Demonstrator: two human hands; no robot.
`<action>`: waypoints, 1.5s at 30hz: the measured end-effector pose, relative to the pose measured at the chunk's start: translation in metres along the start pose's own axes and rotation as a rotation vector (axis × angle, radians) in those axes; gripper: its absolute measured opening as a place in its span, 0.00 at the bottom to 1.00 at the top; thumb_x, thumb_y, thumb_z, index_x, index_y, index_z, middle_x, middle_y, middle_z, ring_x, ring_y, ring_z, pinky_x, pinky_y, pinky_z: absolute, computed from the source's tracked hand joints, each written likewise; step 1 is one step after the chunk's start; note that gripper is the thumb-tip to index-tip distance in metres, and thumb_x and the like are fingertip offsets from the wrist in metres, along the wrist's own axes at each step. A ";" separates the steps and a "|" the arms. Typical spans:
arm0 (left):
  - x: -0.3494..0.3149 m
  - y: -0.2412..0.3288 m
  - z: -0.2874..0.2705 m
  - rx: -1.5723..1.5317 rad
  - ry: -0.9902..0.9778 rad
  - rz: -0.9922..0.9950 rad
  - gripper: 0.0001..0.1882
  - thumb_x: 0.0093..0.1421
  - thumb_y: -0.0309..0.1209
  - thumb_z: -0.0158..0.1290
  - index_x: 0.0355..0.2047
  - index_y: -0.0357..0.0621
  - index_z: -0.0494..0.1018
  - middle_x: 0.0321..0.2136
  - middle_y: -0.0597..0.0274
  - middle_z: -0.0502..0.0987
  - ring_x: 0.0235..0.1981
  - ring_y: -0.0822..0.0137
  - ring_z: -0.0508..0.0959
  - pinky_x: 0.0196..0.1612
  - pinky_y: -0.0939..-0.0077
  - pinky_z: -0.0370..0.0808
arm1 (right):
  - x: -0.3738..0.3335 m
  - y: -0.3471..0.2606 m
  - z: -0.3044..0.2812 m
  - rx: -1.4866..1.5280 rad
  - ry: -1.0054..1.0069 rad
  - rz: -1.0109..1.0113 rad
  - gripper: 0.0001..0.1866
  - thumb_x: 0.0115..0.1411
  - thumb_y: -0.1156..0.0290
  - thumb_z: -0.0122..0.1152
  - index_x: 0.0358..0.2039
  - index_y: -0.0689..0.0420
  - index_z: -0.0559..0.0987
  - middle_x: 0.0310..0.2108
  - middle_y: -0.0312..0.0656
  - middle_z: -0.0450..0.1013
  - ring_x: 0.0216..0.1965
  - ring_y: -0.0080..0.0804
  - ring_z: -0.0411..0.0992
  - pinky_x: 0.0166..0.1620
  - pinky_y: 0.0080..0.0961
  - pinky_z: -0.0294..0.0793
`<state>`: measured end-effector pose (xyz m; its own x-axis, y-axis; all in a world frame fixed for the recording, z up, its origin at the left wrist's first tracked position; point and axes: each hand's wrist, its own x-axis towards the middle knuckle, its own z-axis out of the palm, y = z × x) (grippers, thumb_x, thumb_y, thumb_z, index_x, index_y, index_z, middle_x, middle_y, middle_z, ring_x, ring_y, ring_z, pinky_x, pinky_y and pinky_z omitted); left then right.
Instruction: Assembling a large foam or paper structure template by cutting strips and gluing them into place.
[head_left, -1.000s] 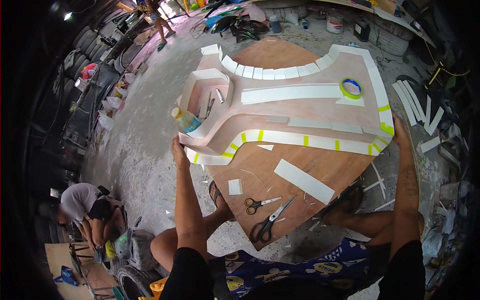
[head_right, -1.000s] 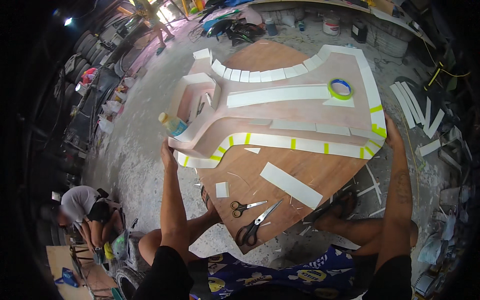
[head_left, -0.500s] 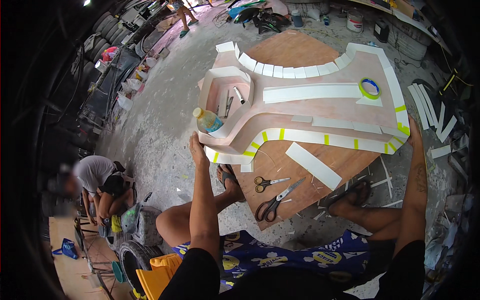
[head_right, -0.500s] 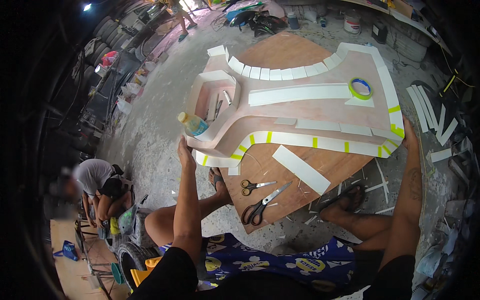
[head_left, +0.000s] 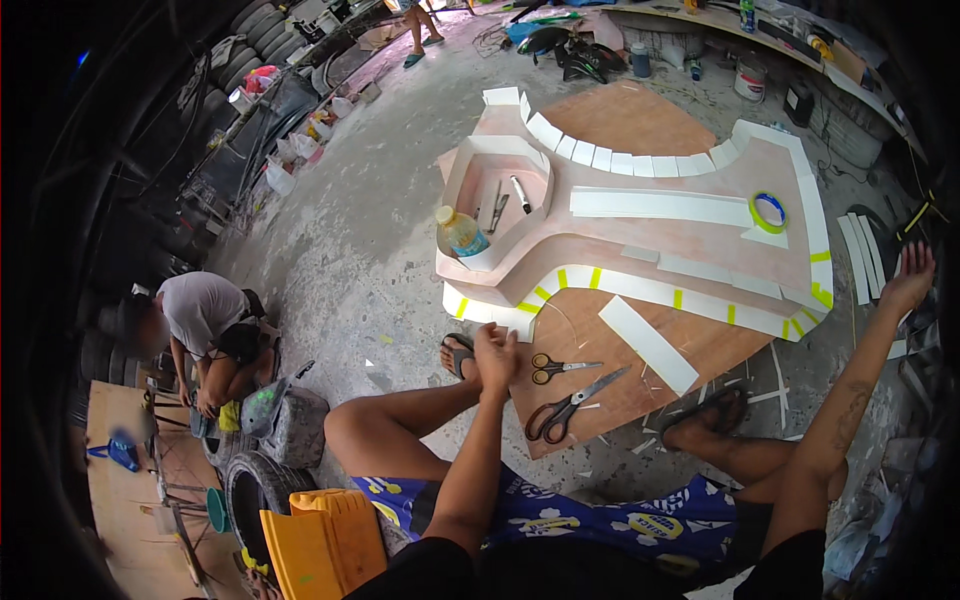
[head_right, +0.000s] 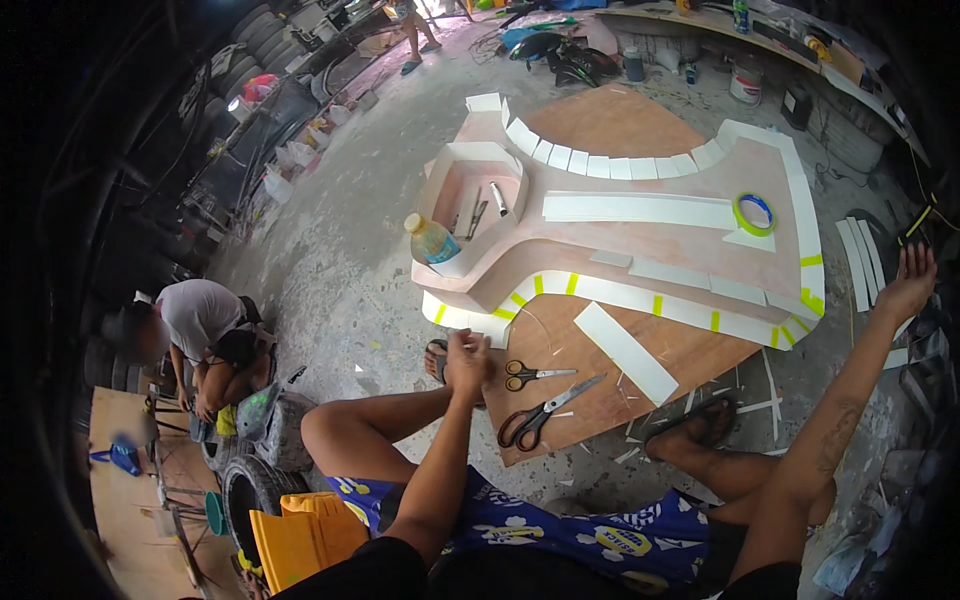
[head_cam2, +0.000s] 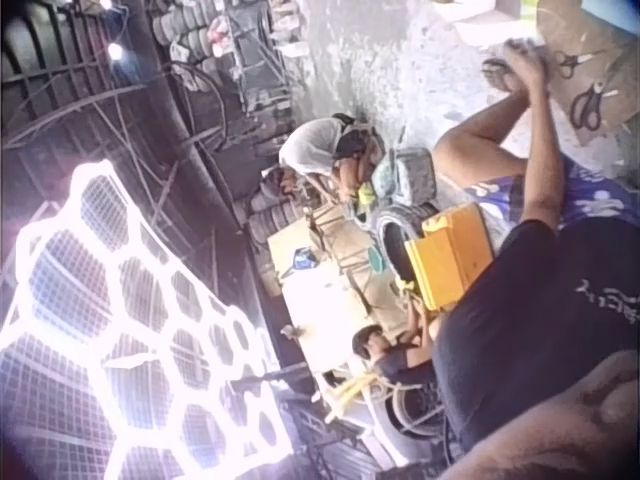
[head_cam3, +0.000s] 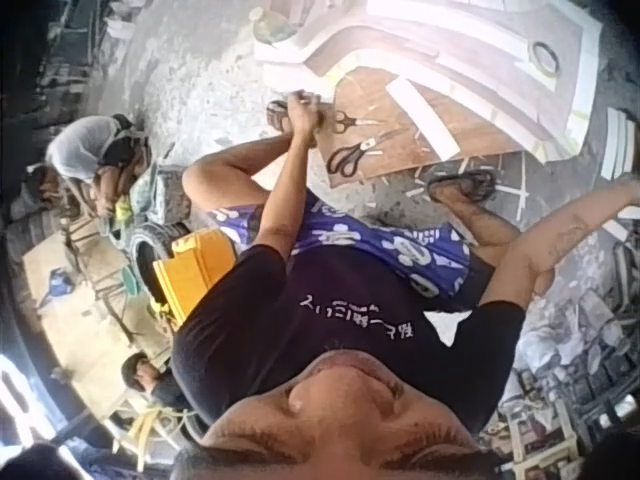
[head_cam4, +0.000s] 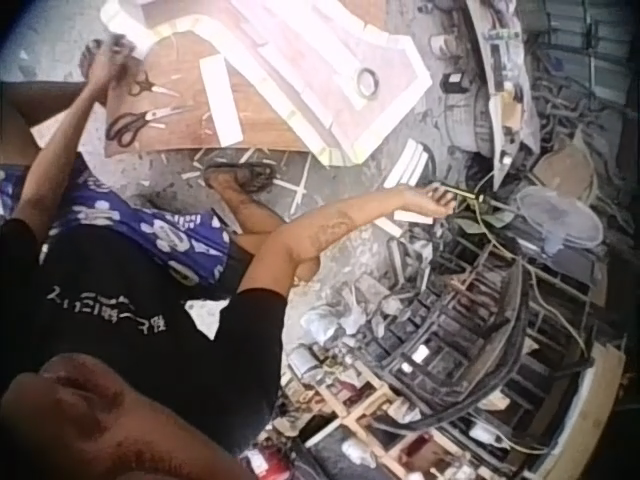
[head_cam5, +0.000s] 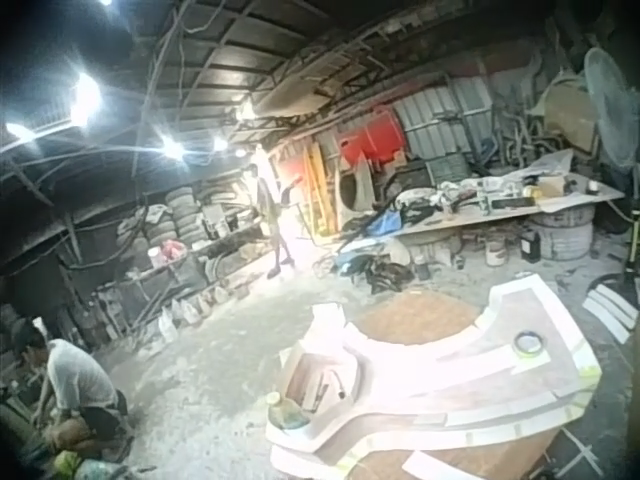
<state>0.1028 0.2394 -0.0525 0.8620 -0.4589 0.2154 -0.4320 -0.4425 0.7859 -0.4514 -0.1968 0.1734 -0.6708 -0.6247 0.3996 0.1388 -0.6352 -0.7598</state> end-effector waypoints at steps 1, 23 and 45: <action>-0.005 0.014 0.004 0.146 -0.018 0.051 0.31 0.51 0.39 0.63 0.49 0.32 0.66 0.41 0.44 0.72 0.43 0.48 0.73 0.48 0.59 0.69 | -0.013 -0.021 0.016 0.003 -0.007 -0.009 0.23 0.68 0.61 0.38 0.54 0.65 0.68 0.50 0.51 0.69 0.51 0.44 0.70 0.58 0.38 0.68; -0.015 0.135 -0.024 -0.454 -0.554 0.016 0.25 0.52 0.30 0.63 0.48 0.35 0.68 0.32 0.55 0.77 0.33 0.68 0.77 0.38 0.75 0.75 | -0.459 -0.059 0.045 -0.140 -1.039 1.232 0.22 0.63 0.61 0.59 0.52 0.61 0.72 0.45 0.39 0.73 0.42 0.24 0.71 0.47 0.24 0.72; 0.015 0.124 0.065 -1.216 -0.572 -0.594 0.14 0.58 0.28 0.59 0.43 0.38 0.74 0.37 0.62 0.77 0.39 0.73 0.75 0.38 0.82 0.72 | -0.469 0.013 0.093 0.178 -0.929 1.459 0.19 0.68 0.62 0.50 0.52 0.62 0.71 0.47 0.41 0.71 0.48 0.28 0.70 0.48 0.29 0.73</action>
<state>0.0451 0.1273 0.0106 0.4839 -0.8093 -0.3331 0.6750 0.1028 0.7306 -0.0676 0.0459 0.0239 0.6664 -0.6734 -0.3201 0.3138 0.6428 -0.6989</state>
